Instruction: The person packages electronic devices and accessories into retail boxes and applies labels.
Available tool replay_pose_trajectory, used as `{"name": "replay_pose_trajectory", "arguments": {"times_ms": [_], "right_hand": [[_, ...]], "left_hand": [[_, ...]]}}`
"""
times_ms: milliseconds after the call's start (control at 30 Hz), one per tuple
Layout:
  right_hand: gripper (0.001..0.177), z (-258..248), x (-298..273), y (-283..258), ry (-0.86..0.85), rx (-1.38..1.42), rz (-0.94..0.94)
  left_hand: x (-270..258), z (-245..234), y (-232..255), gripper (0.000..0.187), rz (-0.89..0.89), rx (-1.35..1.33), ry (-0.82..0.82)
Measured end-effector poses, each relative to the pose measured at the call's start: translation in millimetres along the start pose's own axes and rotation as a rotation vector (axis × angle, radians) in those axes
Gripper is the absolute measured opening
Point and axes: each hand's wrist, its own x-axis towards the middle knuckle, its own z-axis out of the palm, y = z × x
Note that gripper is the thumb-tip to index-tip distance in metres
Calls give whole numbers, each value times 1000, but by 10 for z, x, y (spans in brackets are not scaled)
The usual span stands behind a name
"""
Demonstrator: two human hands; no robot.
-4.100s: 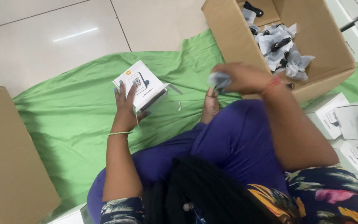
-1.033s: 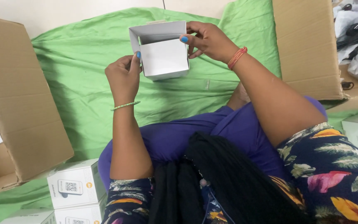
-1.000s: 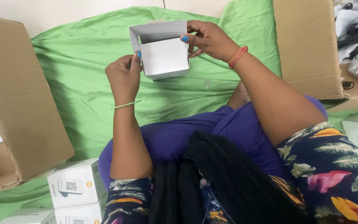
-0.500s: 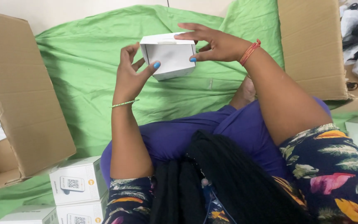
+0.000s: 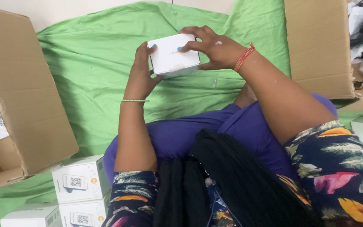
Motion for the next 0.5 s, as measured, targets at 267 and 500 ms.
{"name": "replay_pose_trajectory", "arguments": {"times_ms": [267,500], "right_hand": [[73,358,43,-46,242,-39,-22],[99,-886,-899,-601,547,-237,173]], "left_hand": [[-130,212,-175,93,178,79,86],[-35,611,1413,102,417,-336,80]]}}
